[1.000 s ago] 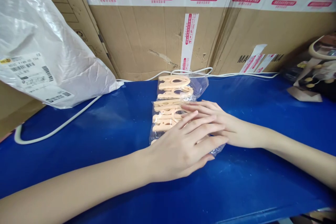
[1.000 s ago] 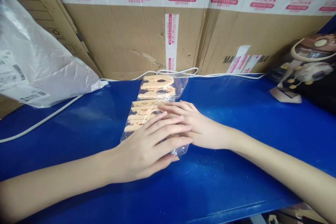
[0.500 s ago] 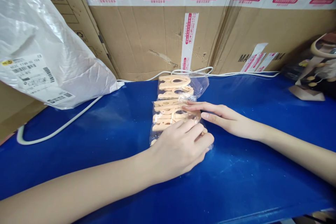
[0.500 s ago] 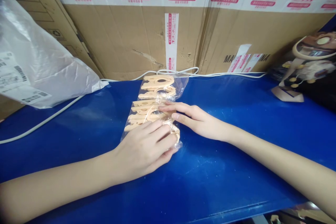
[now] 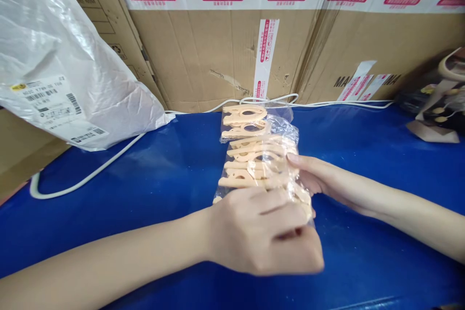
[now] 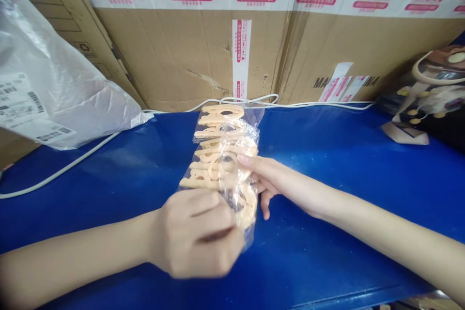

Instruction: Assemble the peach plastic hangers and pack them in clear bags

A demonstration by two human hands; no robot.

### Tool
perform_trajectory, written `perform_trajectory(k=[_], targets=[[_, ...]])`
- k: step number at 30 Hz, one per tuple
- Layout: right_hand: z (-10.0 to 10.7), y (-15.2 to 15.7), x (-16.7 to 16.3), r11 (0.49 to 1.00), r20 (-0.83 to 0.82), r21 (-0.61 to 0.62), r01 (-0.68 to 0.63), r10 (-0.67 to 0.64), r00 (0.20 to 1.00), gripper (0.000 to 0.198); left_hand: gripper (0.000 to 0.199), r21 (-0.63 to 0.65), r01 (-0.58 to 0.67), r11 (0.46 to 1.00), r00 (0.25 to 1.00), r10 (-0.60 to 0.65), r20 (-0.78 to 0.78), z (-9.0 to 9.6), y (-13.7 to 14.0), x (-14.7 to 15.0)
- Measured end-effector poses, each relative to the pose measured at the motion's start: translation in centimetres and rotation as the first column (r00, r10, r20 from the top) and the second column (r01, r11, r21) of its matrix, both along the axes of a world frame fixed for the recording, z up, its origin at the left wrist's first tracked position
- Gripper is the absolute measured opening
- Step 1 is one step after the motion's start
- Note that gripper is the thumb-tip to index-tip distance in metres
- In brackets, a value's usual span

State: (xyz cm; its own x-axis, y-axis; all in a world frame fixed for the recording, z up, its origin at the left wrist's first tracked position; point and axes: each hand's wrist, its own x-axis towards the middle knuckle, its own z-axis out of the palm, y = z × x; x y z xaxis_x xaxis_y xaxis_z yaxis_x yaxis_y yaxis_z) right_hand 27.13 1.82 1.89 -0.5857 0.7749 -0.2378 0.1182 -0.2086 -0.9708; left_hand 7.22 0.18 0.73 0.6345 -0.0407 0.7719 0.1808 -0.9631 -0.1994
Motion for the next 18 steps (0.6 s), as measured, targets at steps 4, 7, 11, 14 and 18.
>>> perform_trajectory(k=[4,7,11,14,18], targets=[[0.1,-0.8,-0.4,0.992,-0.075,-0.059,0.107,-0.112,0.991,0.036,0.02,0.051,0.118,0.992,0.993,-0.117,-0.027,-0.5,-0.6,0.2],[-0.3,-0.9,-0.4,0.98,-0.05,-0.039,0.195,-0.197,0.979,0.033,0.023,0.049,0.141,0.989,0.989,-0.139,-0.054,-0.8,-1.0,0.4],[-0.3,-0.6,0.1,0.948,-0.019,0.047,0.315,-0.314,0.949,0.036,0.02,0.102,0.09,0.991,0.98,-0.07,-0.188,-0.6,-0.9,0.3],[1.7,0.3,1.1,0.899,-0.038,0.137,0.415,-0.414,0.909,0.029,0.019,0.169,0.015,0.986,0.965,0.03,-0.259,0.4,-0.2,-0.3],[6.0,2.8,3.5,0.712,-0.012,0.273,0.647,-0.67,0.742,0.029,0.037,-0.104,-0.097,0.99,0.978,0.075,-0.195,2.6,1.8,-1.7]])
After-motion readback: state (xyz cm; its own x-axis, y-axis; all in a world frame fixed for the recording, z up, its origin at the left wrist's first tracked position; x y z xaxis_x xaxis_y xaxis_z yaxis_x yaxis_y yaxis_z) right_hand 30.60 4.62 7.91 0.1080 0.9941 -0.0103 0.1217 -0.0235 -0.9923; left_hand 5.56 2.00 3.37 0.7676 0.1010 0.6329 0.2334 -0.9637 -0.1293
